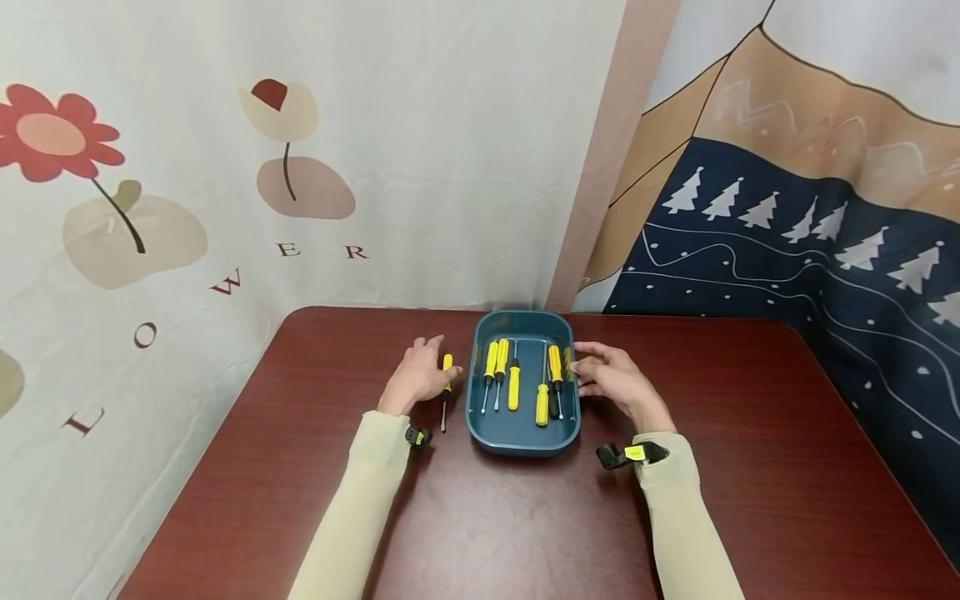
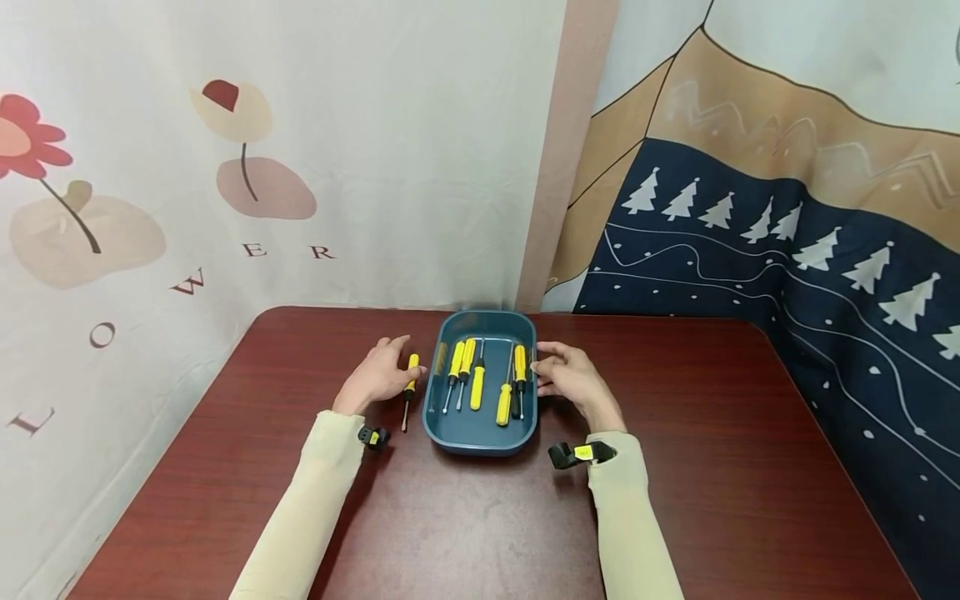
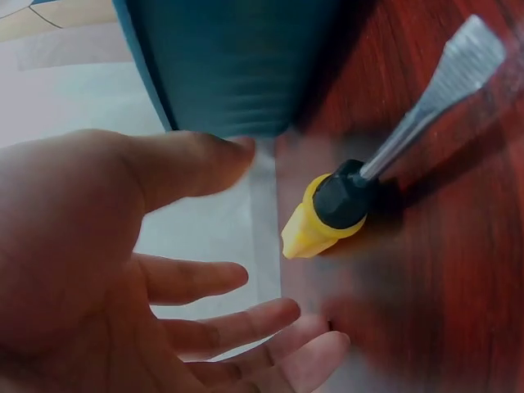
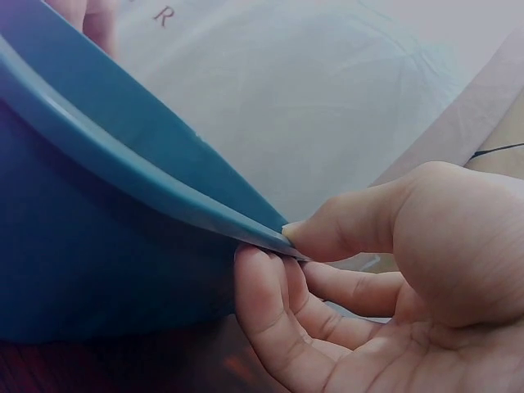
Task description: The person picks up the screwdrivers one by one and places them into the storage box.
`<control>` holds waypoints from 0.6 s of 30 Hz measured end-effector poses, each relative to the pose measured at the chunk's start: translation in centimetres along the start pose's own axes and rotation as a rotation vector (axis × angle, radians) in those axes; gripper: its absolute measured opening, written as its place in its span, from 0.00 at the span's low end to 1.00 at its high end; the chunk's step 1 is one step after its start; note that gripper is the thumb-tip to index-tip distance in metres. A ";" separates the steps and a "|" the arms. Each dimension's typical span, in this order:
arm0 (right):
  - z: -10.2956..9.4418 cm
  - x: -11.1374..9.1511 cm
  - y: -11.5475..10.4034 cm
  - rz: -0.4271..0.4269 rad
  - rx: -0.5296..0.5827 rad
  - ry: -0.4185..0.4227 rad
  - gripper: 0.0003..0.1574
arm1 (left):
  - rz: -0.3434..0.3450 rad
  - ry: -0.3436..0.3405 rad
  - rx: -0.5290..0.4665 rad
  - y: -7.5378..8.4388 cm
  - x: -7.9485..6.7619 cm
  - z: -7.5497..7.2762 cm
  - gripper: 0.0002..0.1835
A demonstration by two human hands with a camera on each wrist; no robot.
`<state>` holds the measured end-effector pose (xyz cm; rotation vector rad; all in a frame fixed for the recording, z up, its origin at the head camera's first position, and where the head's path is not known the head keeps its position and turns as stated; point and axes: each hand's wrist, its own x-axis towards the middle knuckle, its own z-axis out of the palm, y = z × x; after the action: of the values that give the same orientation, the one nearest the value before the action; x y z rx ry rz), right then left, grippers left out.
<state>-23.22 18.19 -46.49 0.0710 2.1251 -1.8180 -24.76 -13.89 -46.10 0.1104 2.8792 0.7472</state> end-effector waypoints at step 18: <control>0.1 -0.2 -0.2 0.004 -0.015 0.006 0.32 | -0.128 -0.052 -0.075 0.8 0.0 0.5 0.32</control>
<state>-23.03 18.12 -46.21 0.0771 2.1412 -1.8010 -24.67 -13.02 -46.13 -0.0625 2.7743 0.8147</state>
